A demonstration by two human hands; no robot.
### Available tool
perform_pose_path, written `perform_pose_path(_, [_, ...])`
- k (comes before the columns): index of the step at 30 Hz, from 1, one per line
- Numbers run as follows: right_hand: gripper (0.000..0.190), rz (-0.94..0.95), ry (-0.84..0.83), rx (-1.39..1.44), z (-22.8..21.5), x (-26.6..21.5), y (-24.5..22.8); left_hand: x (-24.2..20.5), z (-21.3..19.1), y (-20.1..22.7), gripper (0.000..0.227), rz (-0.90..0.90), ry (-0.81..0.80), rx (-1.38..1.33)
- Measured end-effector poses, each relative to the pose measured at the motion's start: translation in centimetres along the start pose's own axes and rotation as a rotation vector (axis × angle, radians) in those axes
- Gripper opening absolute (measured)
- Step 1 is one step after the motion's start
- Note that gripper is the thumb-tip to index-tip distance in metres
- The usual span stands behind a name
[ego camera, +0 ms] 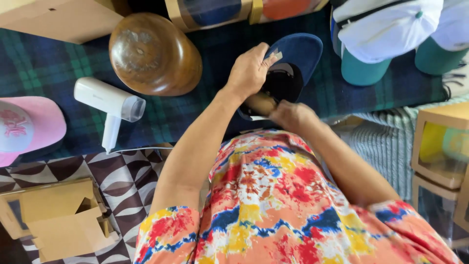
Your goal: Cleaning a blue baseball cap using a wooden-handled brush to remove lint or dust.
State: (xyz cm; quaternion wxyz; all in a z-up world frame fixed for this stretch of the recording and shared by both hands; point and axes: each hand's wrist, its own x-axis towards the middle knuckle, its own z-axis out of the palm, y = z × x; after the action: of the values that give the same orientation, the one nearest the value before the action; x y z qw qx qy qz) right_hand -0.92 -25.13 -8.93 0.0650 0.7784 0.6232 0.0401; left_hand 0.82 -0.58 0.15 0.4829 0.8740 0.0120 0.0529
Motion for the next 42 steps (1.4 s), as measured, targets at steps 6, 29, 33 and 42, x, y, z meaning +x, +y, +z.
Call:
perform_pose_path(6, [0.039,0.701,-0.096,0.798,-1.7,-0.4,3.2,-0.7,-1.5,0.7,0.023,-0.165,-0.177,-0.082])
perform_pose_path(29, [0.028,1.046,0.047,1.191,-9.5,-4.4,4.9,-11.0,0.9,-4.2,0.058,-0.776,0.362,-0.972])
perform_pose_path(33, [0.031,0.976,0.181,1.169,-10.7,-1.7,2.3,-14.2,0.5,-3.2,0.036,-0.768,0.433,-1.157])
perform_pose_path(42, [0.039,1.079,0.110,1.099,-8.2,0.1,0.4,-15.3,-3.2,2.9,0.030,-0.854,0.175,-0.517])
